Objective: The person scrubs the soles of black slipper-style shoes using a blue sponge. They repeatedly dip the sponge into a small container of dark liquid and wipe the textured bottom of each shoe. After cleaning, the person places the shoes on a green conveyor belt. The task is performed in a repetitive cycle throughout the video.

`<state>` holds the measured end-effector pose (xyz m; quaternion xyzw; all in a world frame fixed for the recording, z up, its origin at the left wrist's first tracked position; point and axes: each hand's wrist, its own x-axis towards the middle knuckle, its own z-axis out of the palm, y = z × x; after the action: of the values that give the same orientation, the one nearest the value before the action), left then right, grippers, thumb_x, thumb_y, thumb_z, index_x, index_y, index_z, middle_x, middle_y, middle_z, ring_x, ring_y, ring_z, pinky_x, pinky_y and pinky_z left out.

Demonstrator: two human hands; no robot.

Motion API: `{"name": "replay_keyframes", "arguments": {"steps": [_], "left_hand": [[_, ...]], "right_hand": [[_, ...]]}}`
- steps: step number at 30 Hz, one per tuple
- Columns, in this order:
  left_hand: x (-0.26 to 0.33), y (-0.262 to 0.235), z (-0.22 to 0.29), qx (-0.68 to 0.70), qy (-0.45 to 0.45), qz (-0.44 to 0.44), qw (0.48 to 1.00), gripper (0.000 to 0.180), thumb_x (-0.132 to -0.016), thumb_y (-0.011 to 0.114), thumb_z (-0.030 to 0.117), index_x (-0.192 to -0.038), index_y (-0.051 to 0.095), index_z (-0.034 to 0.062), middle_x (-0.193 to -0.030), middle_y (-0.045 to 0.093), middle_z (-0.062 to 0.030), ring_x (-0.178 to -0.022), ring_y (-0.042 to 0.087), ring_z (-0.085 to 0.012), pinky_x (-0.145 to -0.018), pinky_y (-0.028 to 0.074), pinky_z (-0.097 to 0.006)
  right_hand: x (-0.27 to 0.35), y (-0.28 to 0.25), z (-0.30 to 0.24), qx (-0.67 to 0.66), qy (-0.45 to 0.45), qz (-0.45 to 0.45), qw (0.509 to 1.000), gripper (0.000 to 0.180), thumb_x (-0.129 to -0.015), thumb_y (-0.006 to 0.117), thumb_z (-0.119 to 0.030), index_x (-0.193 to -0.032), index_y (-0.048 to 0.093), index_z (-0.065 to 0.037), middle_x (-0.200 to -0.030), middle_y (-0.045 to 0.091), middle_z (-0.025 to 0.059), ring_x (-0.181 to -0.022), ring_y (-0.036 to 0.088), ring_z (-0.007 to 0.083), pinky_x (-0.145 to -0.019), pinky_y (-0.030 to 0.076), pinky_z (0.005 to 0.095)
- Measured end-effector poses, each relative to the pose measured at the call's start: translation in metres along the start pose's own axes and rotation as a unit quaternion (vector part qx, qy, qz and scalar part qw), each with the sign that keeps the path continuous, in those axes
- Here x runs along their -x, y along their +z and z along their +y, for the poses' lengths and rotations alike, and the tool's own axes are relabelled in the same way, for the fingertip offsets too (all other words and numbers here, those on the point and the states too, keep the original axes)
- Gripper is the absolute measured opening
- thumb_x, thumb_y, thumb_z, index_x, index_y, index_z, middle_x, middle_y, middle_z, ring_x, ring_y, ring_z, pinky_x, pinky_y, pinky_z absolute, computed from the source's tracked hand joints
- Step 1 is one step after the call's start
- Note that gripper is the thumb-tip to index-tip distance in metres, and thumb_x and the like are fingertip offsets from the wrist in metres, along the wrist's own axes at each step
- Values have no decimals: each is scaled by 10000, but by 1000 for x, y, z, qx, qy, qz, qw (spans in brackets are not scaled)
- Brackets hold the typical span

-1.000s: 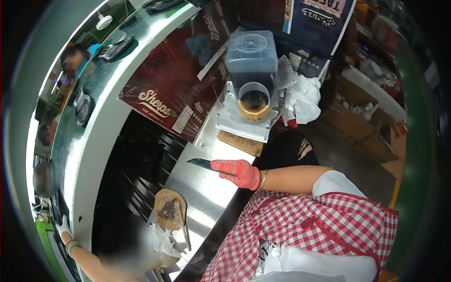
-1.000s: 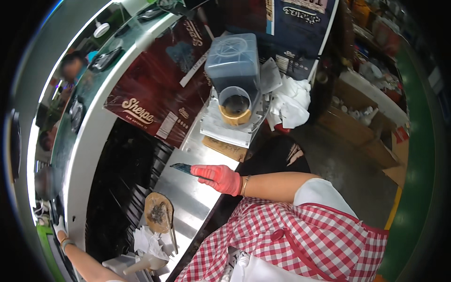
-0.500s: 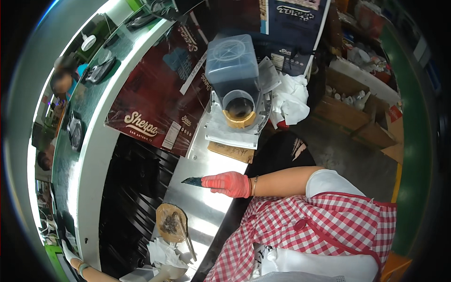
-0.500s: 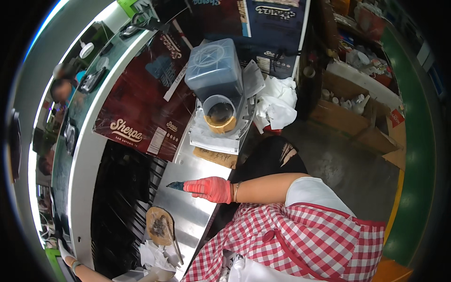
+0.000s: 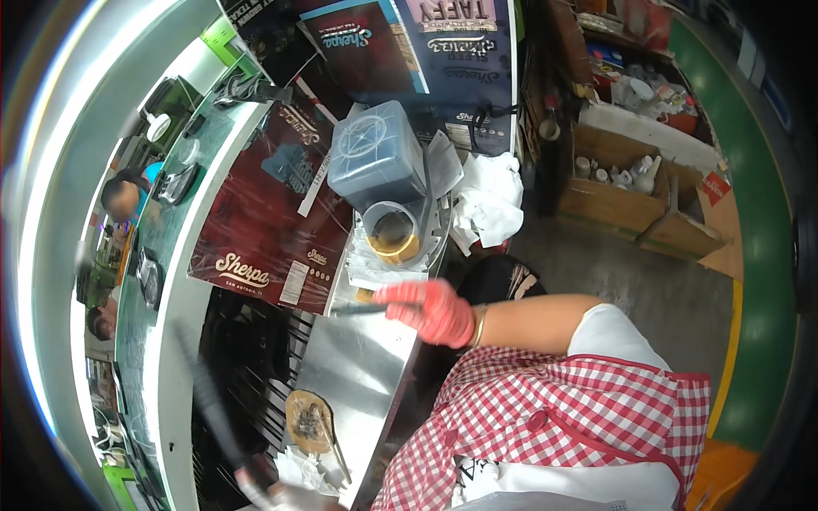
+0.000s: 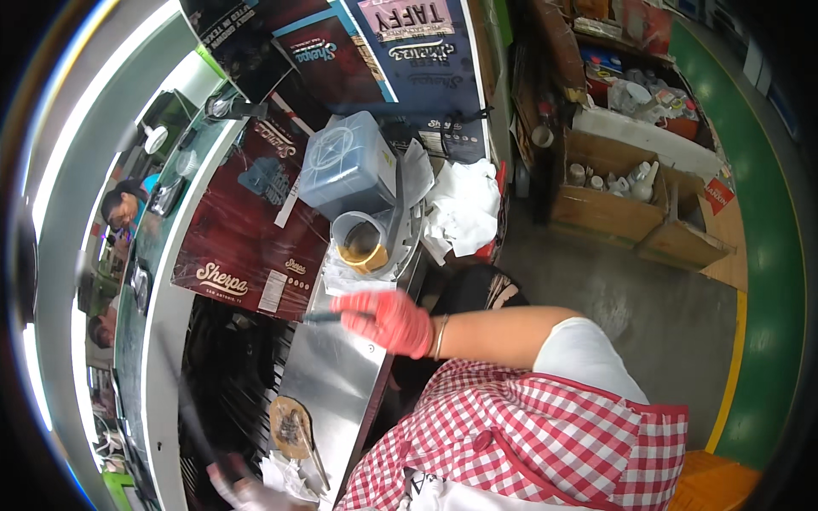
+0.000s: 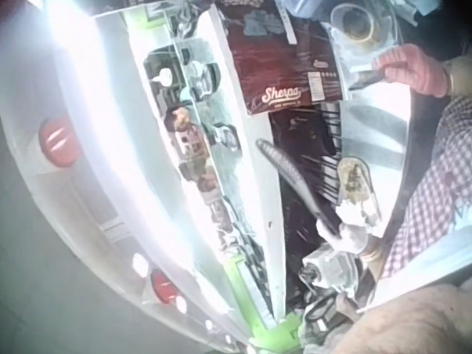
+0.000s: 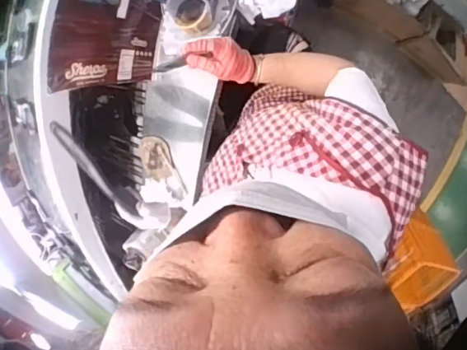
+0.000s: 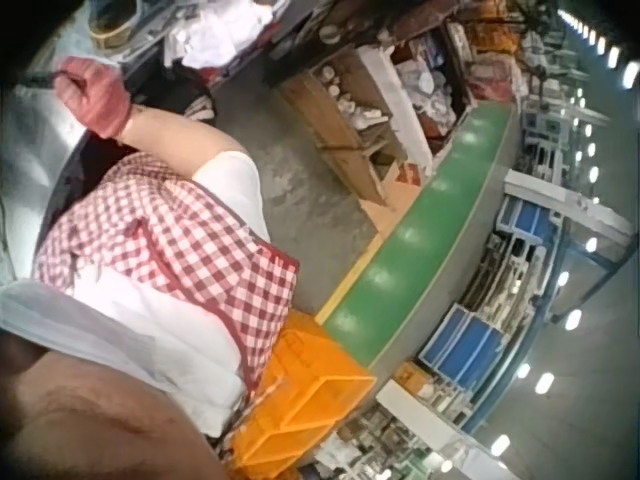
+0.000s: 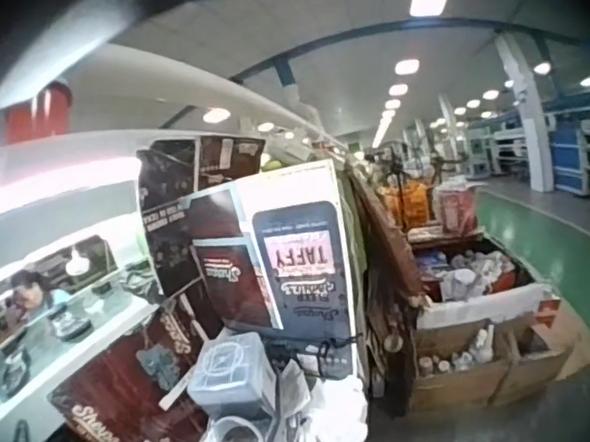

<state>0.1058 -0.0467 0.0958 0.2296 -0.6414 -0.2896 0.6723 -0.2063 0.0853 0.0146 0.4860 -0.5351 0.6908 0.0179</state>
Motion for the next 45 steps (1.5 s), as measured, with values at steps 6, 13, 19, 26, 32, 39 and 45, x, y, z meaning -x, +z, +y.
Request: {"name": "replay_keyframes", "arguments": {"steps": [6, 13, 19, 26, 32, 39, 45], "left_hand": [[111, 14, -55, -289, -95, -293, 907, 534, -697, 734, 171, -1182, 562, 33, -1206, 487, -152, -1071, 499, -299, -940, 394, -395], [123, 37, -57, 319, -605, -26, 729, 588, -947, 385, 413, -1388, 259, 44, -1376, 355, -194, -1228, 404, -320, -1034, 329, -423], [133, 42, -93, 158, -527, -288, 783, 608, -914, 371, 523, -1299, 421, 54, -1278, 487, -172, -1153, 471, -352, -968, 402, -468], [125, 76, -84, 476, -715, -91, 504, 535, -895, 490, 428, -1283, 454, 62, -1251, 502, -196, -1109, 515, -390, -886, 476, -493], [109, 86, -68, 465, -679, -92, 560, 487, -923, 458, 362, -1352, 369, 149, -1285, 466, -180, -1135, 503, -380, -865, 498, -476], [95, 99, -53, 488, -654, -87, 572, 483, -900, 515, 307, -1349, 374, 193, -1301, 449, -168, -1134, 502, -385, -861, 510, -450], [110, 97, -66, 517, -648, -74, 555, 590, -906, 462, 435, -1394, 292, 148, -1315, 423, -191, -1125, 509, -379, -841, 518, -443]], "right_hand": [[-83, -68, -17, -53, 212, 37, 975, 200, -878, 593, -187, -999, 622, -31, -761, 610, 24, -621, 575, 72, -582, 481, 225], [-107, -90, 8, 53, 286, -31, 956, 275, -859, 604, -285, -996, 632, -48, -755, 620, 38, -597, 592, 111, -602, 475, 248], [-112, -79, 18, 77, 334, -91, 935, 305, -851, 609, -317, -1000, 639, -52, -781, 628, 47, -600, 599, 123, -599, 467, 257], [-113, -74, 23, 69, 331, -79, 938, 321, -848, 617, -316, -1005, 641, -36, -787, 616, 43, -592, 578, 107, -582, 457, 239], [-115, -76, 28, 46, 327, -59, 942, 307, -838, 630, -314, -1002, 651, -54, -810, 629, 31, -581, 574, 97, -533, 424, 228], [-114, -84, 38, 54, 336, -113, 933, 297, -889, 579, -290, -1012, 636, -26, -862, 632, 21, -614, 557, 70, -584, 434, 201], [-85, -67, 23, -113, 383, -9, 917, 221, -910, 541, -249, -936, 633, -49, -739, 608, -8, -519, 515, 18, -434, 342, 134]]}}
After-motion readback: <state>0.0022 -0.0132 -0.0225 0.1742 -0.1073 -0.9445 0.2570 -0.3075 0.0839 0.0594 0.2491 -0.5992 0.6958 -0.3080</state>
